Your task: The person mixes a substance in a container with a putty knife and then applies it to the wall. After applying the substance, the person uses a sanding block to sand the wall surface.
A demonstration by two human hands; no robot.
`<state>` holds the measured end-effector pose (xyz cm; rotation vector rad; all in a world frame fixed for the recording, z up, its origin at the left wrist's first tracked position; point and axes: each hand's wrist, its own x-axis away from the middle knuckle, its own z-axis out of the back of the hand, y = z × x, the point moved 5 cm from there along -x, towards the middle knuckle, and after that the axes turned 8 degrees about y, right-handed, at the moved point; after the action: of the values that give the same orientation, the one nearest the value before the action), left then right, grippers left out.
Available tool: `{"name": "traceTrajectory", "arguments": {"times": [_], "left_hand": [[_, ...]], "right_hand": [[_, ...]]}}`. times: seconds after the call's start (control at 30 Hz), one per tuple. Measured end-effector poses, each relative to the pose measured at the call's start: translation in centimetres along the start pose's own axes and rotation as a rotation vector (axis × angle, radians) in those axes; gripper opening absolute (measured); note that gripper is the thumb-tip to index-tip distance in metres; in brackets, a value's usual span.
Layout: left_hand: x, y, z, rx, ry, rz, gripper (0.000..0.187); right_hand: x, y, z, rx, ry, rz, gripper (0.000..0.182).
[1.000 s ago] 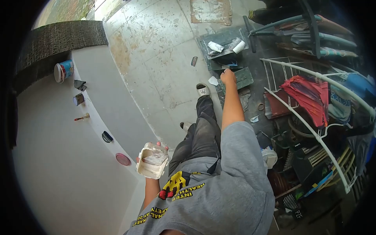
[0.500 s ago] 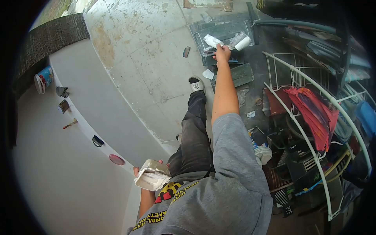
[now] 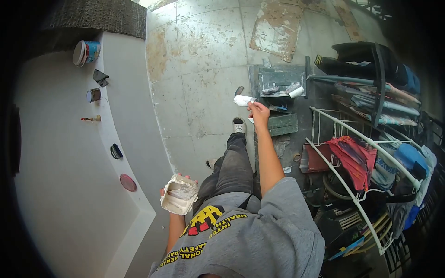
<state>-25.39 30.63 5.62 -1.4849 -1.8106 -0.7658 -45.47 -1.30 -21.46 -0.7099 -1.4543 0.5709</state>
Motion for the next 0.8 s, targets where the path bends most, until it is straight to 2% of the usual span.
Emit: {"name": "traceTrajectory", "arguments": {"times": [0.03,0.13,0.27,0.37,0.47,0.53,0.57,0.63,0.7,0.73,0.8], "left_hand": [[0.5,0.4,-0.5,0.056,-0.088,0.002,0.077],[3.2,2.0,1.1,0.092,-0.198,-0.106,0.080],[7.9,4.1,6.1,0.182,-0.287,-0.283,0.082],[11.8,5.1,12.5,0.302,-0.310,-0.445,0.084],[16.2,6.1,15.5,0.318,-0.335,-0.577,0.078],[19.3,6.5,18.3,0.369,-0.347,-0.644,0.075],[19.6,7.0,21.3,0.511,-0.353,-0.654,0.086],[22.3,7.5,22.7,0.533,-0.442,-0.751,0.087],[25.0,8.6,23.9,0.549,-0.612,-0.799,0.089],[26.3,8.8,24.9,0.554,-0.610,-0.826,0.089],[29.2,9.0,26.6,0.562,-0.598,-0.870,0.089]], "right_hand": [[1.4,-1.1,-0.8,-0.114,-0.002,-0.039,0.024],[6.1,-4.7,-4.4,-0.042,-0.108,-0.137,0.027],[10.8,-5.7,-9.5,0.334,-0.330,-0.072,0.031],[15.2,-6.4,-14.5,0.262,-0.424,0.064,0.030],[20.2,-4.8,-18.5,0.262,-0.461,0.105,0.028],[25.5,-2.6,-18.9,0.284,-0.509,0.079,0.028],[28.6,-1.6,-20.1,0.282,-0.564,0.051,0.027],[34.5,0.5,-23.6,0.290,-0.692,-0.059,0.025],[41.2,3.0,-26.0,0.272,-0.883,-0.072,0.021],[44.3,4.3,-26.5,0.270,-0.971,-0.086,0.019],[50.9,5.9,-27.9,0.466,-1.197,0.418,0.015]]}}
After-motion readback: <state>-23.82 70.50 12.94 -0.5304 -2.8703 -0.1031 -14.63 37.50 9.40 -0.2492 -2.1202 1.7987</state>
